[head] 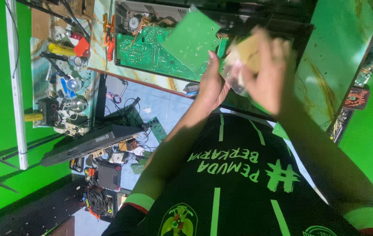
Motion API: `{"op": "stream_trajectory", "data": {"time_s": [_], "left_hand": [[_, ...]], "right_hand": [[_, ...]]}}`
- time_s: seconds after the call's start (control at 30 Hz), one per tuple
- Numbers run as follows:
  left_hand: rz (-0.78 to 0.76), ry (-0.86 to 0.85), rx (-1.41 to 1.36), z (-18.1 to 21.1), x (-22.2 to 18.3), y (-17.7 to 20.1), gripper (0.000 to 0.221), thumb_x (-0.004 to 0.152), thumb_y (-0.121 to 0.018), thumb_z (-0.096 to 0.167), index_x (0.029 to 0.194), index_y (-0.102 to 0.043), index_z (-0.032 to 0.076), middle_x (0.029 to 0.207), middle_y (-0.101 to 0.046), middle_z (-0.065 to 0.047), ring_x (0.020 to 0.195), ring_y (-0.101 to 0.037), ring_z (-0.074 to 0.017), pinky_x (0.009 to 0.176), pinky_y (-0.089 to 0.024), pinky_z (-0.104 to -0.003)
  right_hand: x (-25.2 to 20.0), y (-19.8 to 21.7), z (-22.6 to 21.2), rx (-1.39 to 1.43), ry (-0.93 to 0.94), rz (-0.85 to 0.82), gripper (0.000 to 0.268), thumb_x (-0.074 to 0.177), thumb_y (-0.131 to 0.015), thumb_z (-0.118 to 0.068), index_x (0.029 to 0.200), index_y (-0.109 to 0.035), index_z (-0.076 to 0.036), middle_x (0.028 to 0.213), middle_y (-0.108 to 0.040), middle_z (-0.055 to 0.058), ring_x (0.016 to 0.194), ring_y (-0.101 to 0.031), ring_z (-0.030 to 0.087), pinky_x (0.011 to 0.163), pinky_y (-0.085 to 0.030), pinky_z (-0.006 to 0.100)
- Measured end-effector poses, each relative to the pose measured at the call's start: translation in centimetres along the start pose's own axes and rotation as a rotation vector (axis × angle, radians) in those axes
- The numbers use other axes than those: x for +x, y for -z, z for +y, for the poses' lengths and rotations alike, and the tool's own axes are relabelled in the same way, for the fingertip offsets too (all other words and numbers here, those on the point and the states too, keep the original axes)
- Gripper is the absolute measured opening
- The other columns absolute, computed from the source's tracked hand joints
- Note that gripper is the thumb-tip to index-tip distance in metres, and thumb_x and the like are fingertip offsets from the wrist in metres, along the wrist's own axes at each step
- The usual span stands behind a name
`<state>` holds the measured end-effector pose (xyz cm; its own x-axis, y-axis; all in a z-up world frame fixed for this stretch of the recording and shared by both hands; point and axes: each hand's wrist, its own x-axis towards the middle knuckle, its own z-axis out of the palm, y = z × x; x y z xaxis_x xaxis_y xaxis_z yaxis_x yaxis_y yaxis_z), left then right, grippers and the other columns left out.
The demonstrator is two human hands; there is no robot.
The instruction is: The person removes internal components from the casing of an electronic device and wipes a metal plate and other parts using a sponge.
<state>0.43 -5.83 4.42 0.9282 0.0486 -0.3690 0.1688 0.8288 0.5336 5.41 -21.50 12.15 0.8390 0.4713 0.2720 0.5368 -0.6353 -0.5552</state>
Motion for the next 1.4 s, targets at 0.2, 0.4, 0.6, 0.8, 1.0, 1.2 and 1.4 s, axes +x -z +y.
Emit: {"op": "stream_trajectory", "data": {"time_s": [0.2,0.4,0.6,0.8,1.0,1.2,1.4], "left_hand": [[-0.262,0.011,-0.069,0.7,-0.1,-0.3,0.08,0.112,-0.024,0.063,0.162,-0.033,0.001,0.149,-0.054,-0.019,0.136,-0.056,-0.0297,0.113,-0.051,-0.042],[-0.147,-0.1,0.229,3.5,0.5,-1.9,0.07,0.111,-0.032,0.052,0.162,-0.032,0.004,0.162,-0.042,-0.011,0.139,-0.054,-0.0245,0.116,-0.048,-0.041],[-0.174,-0.129,0.331,3.7,0.1,-3.3,0.058,0.12,-0.038,0.037,0.163,-0.039,-0.001,0.153,-0.055,-0.02,0.13,-0.057,-0.026,0.107,-0.05,-0.039],[-0.129,-0.092,0.102,4.0,-0.7,-4.2,0.052,0.112,-0.041,0.034,0.149,-0.048,-0.002,0.146,-0.059,-0.011,0.122,-0.066,-0.0209,0.098,-0.058,-0.035],[0.121,-0.046,0.146,2.3,0.4,-3.0,0.061,0.112,-0.059,0.038,0.141,-0.053,-0.016,0.119,-0.062,-0.02,0.1,-0.064,-0.0227,0.084,-0.054,-0.035],[0.051,0.014,0.069,1.0,0.4,-2.6,0.056,0.1,-0.067,0.035,0.134,-0.053,-0.007,0.115,-0.068,-0.011,0.099,-0.07,-0.0175,0.089,-0.057,-0.034],[0.012,0.014,0.104,2.2,0.0,-3.9,0.058,0.103,-0.065,0.036,0.133,-0.054,-0.012,0.116,-0.067,-0.017,0.099,-0.069,-0.0215,0.09,-0.057,-0.037]], "right_hand": [[-2.0,-1.2,-0.5,0.094,0.034,0.015,0.064,0.083,-0.085,-0.018,0.144,-0.066,-0.013,0.114,-0.055,0.017,0.104,-0.058,0.032,0.086,-0.051,0.042],[-1.6,0.2,-0.5,0.237,0.121,0.009,0.065,0.091,-0.08,-0.006,0.151,-0.056,-0.007,0.136,-0.052,0.024,0.126,-0.058,0.039,0.105,-0.053,0.045],[-1.1,1.5,-0.6,0.17,0.233,0.14,0.046,0.089,-0.084,-0.005,0.129,-0.061,-0.001,0.142,-0.057,0.018,0.126,-0.056,0.038,0.107,-0.05,0.046],[-0.7,1.9,0.4,0.087,0.195,0.129,0.045,0.086,-0.082,-0.005,0.126,-0.063,-0.002,0.142,-0.058,0.016,0.125,-0.055,0.036,0.106,-0.049,0.045],[-1.3,1.8,0.2,0.156,0.18,0.192,0.044,0.091,-0.08,-0.004,0.131,-0.061,-0.001,0.137,-0.054,0.016,0.126,-0.055,0.033,0.106,-0.05,0.043],[-0.1,1.6,1.6,-0.005,0.193,0.188,0.04,0.09,-0.085,-0.005,0.124,-0.064,-0.005,0.128,-0.056,0.015,0.123,-0.056,0.034,0.1,-0.051,0.046],[0.2,3.0,1.7,0.21,0.066,0.28,0.04,0.09,-0.07,0.005,0.13,-0.065,-0.003,0.134,-0.059,0.008,0.12,-0.06,0.025,0.101,-0.05,0.039]]}}
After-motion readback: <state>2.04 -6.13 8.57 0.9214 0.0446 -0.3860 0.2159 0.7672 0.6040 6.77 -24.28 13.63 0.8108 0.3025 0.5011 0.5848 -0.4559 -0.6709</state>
